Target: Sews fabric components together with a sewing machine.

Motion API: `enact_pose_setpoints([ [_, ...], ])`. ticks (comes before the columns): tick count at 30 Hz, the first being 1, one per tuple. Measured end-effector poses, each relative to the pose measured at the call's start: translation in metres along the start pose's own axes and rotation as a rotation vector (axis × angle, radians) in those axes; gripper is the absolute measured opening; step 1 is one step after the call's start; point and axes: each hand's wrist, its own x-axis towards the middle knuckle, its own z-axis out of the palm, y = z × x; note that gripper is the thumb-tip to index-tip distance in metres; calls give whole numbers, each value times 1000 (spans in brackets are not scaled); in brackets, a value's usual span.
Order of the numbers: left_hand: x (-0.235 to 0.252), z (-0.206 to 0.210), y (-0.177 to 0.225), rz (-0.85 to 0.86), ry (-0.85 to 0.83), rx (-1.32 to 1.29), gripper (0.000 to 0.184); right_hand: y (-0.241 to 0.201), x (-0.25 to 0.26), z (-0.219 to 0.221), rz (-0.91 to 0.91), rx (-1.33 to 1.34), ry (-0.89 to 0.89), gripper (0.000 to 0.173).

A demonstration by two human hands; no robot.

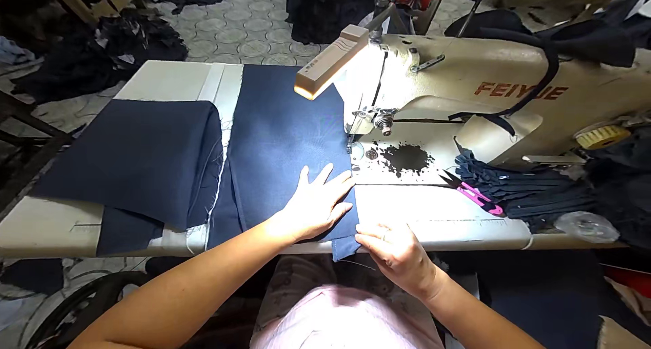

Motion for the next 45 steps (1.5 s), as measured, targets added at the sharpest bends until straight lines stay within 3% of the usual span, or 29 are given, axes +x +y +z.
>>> enact_pose_setpoints([
  [17, 37, -9, -32, -1, 70, -16, 53, 35, 42, 10, 29, 48, -68, 21],
  [24, 49, -24, -34, -70, -25, -26, 52, 45, 53, 15, 62, 51, -111, 22],
  [39, 28, -6, -37, 36, 124, -44, 53, 53, 53, 5, -76, 26, -162, 22],
  [45, 32, -9, -37, 21, 93, -58, 51, 61, 59, 7, -161, -13, -156, 25],
])
